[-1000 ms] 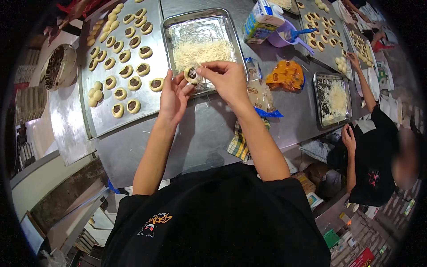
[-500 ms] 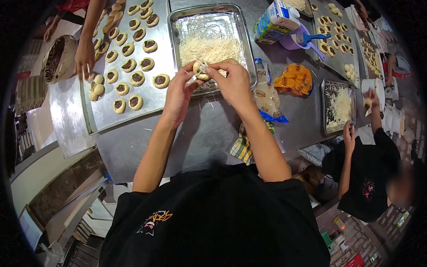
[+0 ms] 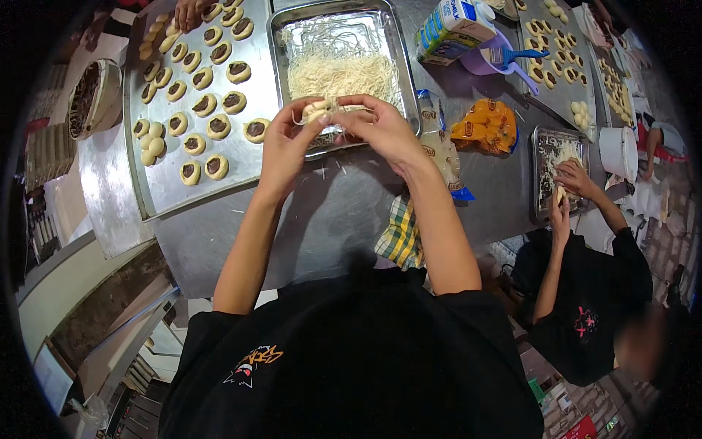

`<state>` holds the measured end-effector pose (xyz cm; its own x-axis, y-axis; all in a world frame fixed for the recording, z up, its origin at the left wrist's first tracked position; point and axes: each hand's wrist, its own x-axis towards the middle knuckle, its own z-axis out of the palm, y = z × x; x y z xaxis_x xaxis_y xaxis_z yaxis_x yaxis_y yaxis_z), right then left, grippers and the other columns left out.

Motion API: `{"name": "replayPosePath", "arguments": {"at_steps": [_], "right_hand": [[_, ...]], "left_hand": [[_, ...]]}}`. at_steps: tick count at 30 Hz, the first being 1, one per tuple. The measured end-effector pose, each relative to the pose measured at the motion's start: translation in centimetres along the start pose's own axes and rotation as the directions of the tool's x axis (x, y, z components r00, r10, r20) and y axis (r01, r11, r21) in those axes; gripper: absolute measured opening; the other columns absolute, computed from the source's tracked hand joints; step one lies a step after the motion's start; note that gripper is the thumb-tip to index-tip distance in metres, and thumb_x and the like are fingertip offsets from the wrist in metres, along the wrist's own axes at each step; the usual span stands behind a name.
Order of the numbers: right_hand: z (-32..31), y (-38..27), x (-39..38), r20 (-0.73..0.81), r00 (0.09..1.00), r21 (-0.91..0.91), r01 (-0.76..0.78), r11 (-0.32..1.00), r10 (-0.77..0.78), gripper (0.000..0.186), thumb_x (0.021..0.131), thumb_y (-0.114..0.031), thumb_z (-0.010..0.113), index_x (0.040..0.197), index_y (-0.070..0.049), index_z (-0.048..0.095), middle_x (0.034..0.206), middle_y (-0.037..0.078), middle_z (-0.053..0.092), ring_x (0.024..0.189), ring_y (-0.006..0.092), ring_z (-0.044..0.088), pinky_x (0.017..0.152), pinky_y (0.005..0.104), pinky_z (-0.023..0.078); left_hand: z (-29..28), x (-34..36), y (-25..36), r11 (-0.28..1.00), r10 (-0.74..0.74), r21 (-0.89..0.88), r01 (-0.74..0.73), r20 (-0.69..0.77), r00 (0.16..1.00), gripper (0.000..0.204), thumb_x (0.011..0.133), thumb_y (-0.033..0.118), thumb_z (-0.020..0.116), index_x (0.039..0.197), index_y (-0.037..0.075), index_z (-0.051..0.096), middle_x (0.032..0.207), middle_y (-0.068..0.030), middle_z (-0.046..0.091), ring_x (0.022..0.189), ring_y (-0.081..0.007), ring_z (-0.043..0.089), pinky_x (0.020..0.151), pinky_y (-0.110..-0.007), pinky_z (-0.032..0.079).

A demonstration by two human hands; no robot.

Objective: Preparing pastries by adding cheese filling and shaping dough on a tray.

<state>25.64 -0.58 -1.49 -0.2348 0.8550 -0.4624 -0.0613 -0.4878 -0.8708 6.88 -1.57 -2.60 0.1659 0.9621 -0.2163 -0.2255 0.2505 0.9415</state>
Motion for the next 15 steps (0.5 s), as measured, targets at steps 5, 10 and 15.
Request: {"name": "replayPosePath", "arguments": {"at_steps": [5,10,15], "right_hand": [[-1.6,0.8,0.9,-0.108,0.994,-0.234,-0.001,0.972,-0.025,0.037,0.090,-0.007,0.070,0.124,0.001,0.061,0.106,0.009,0.072,0.087,0.0162,0.068,0.079,0.0289,0.053],[-0.7,0.2,1.1,0.047,0.717,-0.914,0.312,0.260,-0.695,0.032,0.089,-0.005,0.068,0.121,-0.006,0.067,0.106,0.012,0.072,0.087,0.0281,0.069,0.088,0.0364,0.052],[0.7,-1.2,0.7,0.150,0.754,-0.861,0.417,0.291,-0.639,0.032,0.088,-0.006,0.068,0.119,-0.015,0.071,0.111,0.015,0.070,0.099,0.0378,0.065,0.099,0.0408,0.046]], "left_hand": [[-0.8,0.8,0.5,0.998,0.030,0.058,-0.026,-0.079,0.996,0.030,0.091,0.010,0.071,0.117,-0.003,0.063,0.113,-0.0075,0.063,0.091,-0.0111,0.063,0.080,-0.026,0.051],[-1.3,0.7,1.0,0.959,0.190,0.230,-0.167,-0.082,0.978,0.025,0.092,0.011,0.069,0.114,0.000,0.066,0.106,-0.0072,0.064,0.090,-0.0121,0.062,0.078,-0.026,0.050],[-1.3,0.1,2.5,0.853,0.199,0.471,-0.224,0.103,0.975,0.023,0.094,0.013,0.067,0.114,0.002,0.066,0.102,-0.0073,0.064,0.090,-0.0141,0.063,0.079,-0.027,0.051]]}}
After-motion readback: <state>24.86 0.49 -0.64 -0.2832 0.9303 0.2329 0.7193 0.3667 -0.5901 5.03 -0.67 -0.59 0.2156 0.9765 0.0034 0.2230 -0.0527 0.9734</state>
